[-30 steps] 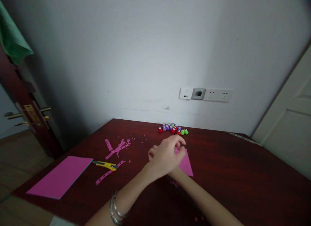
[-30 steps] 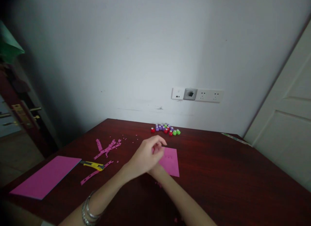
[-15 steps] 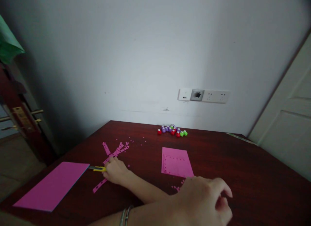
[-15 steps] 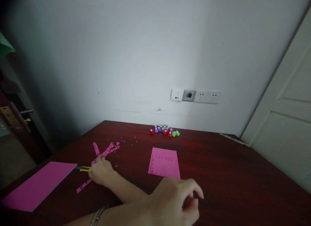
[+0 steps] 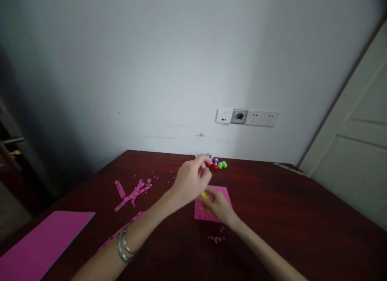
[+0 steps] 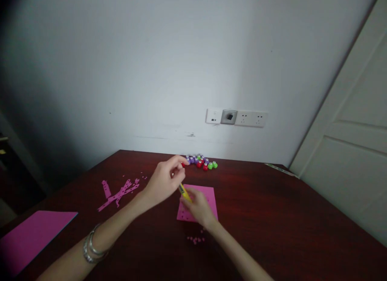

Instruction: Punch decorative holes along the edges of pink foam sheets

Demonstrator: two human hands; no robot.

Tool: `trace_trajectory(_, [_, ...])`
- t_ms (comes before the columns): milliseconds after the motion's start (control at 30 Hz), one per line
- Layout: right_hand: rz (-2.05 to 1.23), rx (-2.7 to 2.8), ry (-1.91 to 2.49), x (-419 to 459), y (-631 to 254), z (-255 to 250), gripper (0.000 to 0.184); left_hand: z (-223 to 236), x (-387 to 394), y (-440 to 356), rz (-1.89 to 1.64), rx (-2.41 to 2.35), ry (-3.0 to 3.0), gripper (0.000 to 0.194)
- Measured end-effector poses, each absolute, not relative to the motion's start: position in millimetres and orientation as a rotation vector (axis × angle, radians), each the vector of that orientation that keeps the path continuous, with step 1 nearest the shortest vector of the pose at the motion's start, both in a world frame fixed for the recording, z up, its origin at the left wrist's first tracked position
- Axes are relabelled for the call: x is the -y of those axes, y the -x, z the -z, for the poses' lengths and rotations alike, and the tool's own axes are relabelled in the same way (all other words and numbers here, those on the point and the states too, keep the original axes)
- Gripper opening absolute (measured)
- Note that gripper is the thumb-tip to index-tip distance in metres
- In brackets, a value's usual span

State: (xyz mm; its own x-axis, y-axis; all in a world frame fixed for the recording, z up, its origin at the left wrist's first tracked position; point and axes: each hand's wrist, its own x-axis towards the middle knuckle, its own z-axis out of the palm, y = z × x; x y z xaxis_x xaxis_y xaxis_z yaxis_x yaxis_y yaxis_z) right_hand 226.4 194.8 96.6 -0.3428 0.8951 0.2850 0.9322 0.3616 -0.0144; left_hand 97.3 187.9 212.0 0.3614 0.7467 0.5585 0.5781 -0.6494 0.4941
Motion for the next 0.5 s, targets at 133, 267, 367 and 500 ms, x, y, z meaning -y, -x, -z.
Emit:
trace_trajectory(133, [-0.77, 1.8, 1.35, -190, -299, -80, 0.036, -182, -246, -81, -0.596, -1.333, -2.604, 0.019])
trace_trajectory(267, [-1.243, 1.325, 1.22, -181, -328, -61, 0.04, -139, -282, -86, -0.203, -1.125, -2.491, 0.017])
trace_trajectory(367, [-1.315, 1.269, 1.176, -175, -331, -55, 0.042, -114, -291, -96, -0.126, -1.027, -2.495, 0.026])
trace_trajectory(500, [-1.319, 1.285, 1.124, -173, -333, -56, 0.041, -95, -290, -104, -0.002, -1.064, -2.534, 0.055])
